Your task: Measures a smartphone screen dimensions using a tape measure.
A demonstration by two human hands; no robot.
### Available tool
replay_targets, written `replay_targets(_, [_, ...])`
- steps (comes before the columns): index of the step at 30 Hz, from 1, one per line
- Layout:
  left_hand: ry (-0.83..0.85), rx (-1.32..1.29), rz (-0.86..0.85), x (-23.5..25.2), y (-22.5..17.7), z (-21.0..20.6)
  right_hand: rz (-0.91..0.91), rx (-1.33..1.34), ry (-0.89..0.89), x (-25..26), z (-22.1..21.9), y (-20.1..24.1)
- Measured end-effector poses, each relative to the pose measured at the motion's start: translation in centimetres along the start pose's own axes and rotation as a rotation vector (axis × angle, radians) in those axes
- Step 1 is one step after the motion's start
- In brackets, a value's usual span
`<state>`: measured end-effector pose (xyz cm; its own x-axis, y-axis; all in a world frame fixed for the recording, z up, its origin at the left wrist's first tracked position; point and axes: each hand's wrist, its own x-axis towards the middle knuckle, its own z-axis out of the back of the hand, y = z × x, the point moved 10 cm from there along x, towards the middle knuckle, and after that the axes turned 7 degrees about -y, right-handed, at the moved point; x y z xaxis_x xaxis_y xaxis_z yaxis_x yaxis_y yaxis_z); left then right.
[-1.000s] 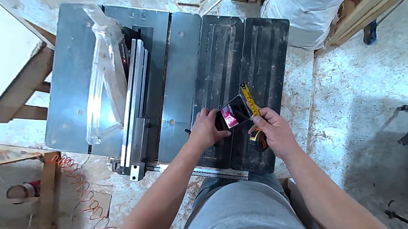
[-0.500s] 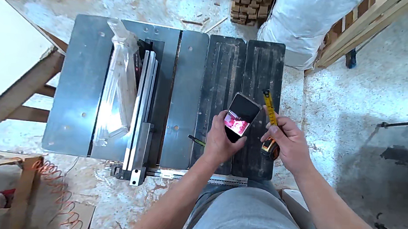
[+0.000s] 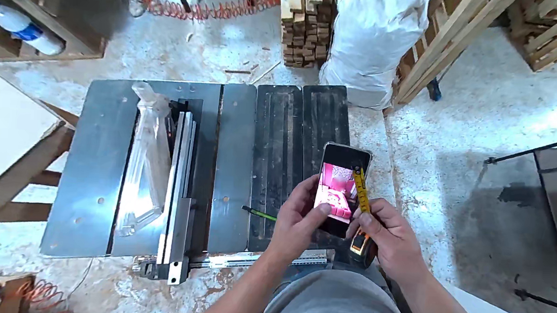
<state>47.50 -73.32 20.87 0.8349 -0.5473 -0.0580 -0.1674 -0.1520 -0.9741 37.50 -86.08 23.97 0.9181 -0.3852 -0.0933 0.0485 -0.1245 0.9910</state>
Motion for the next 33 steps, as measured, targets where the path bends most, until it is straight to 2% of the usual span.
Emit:
replay_targets(5, [-0.091, -0.110, -0.040, -1.6, -1.1, -0.8, -0.106, 0.070, 0.142, -2.0, 0.5, 0.4])
replay_targets(9, [-0.147, -0.150, -0.100, -3.2, -1.5, -2.7, -0.129, 0.028, 0.195, -2.3, 2.4, 1.5])
replay_targets(12, [-0.204, -0.043, -0.142, -3.5, -2.5, -4.0, -0.072, -0.195, 0.189, -1.8, 5.5, 3.8])
replay_targets(16, [-0.297, 0.227, -0.206, -4.0, -4.5, -5.6, 0.105, -0.569, 0.174, -1.6, 10.3, 7.9])
replay_targets(20, [-0.327, 0.314, -0.192, -4.4, -5.1, -7.4, 0.235, -0.728, 0.200, -1.6, 13.4, 10.2])
replay_targets(25, [-0.277, 0.299, -0.126, -4.4, -4.5, -9.8, 0.247, -0.783, 0.269, -0.9, 13.9, 10.0])
replay_targets(29, [-0.252, 0.243, -0.142, -4.5, -4.8, -11.0, 0.220, -0.846, 0.319, -0.3, 13.5, 9.5])
replay_targets(33, [-0.275, 0.294, -0.173, -5.0, -5.7, -11.3, 0.199, -0.770, 0.532, 0.0, 12.3, 8.9])
